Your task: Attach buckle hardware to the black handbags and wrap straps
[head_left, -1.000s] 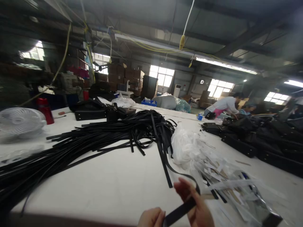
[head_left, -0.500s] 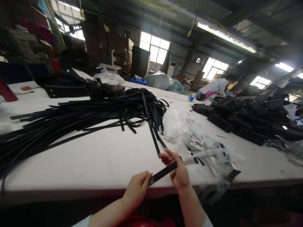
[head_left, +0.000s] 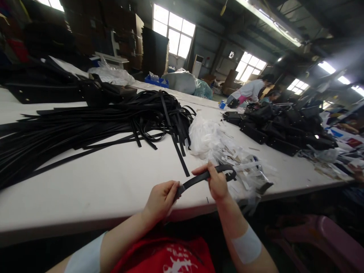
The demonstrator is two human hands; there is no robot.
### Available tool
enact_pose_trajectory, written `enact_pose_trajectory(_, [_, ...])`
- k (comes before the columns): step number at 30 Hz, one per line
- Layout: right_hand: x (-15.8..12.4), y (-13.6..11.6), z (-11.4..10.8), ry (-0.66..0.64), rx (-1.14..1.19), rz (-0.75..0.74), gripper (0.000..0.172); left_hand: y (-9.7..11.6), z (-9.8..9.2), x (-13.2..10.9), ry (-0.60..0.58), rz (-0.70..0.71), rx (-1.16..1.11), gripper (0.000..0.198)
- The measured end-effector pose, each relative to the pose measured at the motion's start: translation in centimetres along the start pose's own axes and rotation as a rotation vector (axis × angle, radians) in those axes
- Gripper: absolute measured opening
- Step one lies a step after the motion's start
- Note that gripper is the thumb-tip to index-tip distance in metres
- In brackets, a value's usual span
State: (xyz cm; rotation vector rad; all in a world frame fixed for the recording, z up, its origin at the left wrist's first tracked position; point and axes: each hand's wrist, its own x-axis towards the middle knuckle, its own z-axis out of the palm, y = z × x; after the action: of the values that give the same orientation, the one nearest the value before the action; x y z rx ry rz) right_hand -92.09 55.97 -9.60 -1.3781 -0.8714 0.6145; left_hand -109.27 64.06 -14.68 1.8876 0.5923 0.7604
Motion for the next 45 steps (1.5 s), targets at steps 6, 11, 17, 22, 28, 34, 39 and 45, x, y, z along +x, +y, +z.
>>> enact_pose_trajectory(6, [1.6, -7.2, -0.6, -0.306, -0.198, -0.077, 0.053, 4.6, -0.8, 3.6, -0.015, 0.198, -0.066, 0.042])
enact_pose_trajectory(11, [2.6, -8.9, 1.0, -0.369, -0.170, -0.062, 0.050, 7.1, 0.1, 5.6, 0.089, 0.296, -0.146, 0.042])
enact_pose_trajectory(17, [5.3, -12.9, -0.6, -0.003, 0.128, -0.074, 0.056, 7.1, -0.1, 6.0, 0.136, 0.324, 0.053, 0.046])
enact_pose_trajectory(22, [4.6, -14.3, 1.5, -0.123, 0.051, -0.126, 0.069, 8.9, -0.8, 7.0, 0.145, 0.300, -0.049, 0.047])
enact_pose_trajectory(28, [6.4, -19.4, 2.5, -0.221, 0.092, -0.254, 0.077, 11.6, -2.0, 9.9, 0.057, 0.219, -0.467, 0.050])
enact_pose_trajectory(34, [7.1, -22.7, 2.8, -0.350, -0.011, -0.258, 0.065, 13.0, -2.5, 11.4, -0.016, 0.271, -0.580, 0.056])
enact_pose_trajectory(39, [5.2, -17.4, 4.9, -0.300, -0.031, -0.219, 0.065, 13.6, -2.7, 10.8, 0.078, 0.300, -0.621, 0.051])
enact_pose_trajectory(45, [5.5, -15.5, 3.2, -0.125, 0.110, -0.154, 0.060, 10.7, -1.2, 9.5, 0.136, 0.341, -0.413, 0.055])
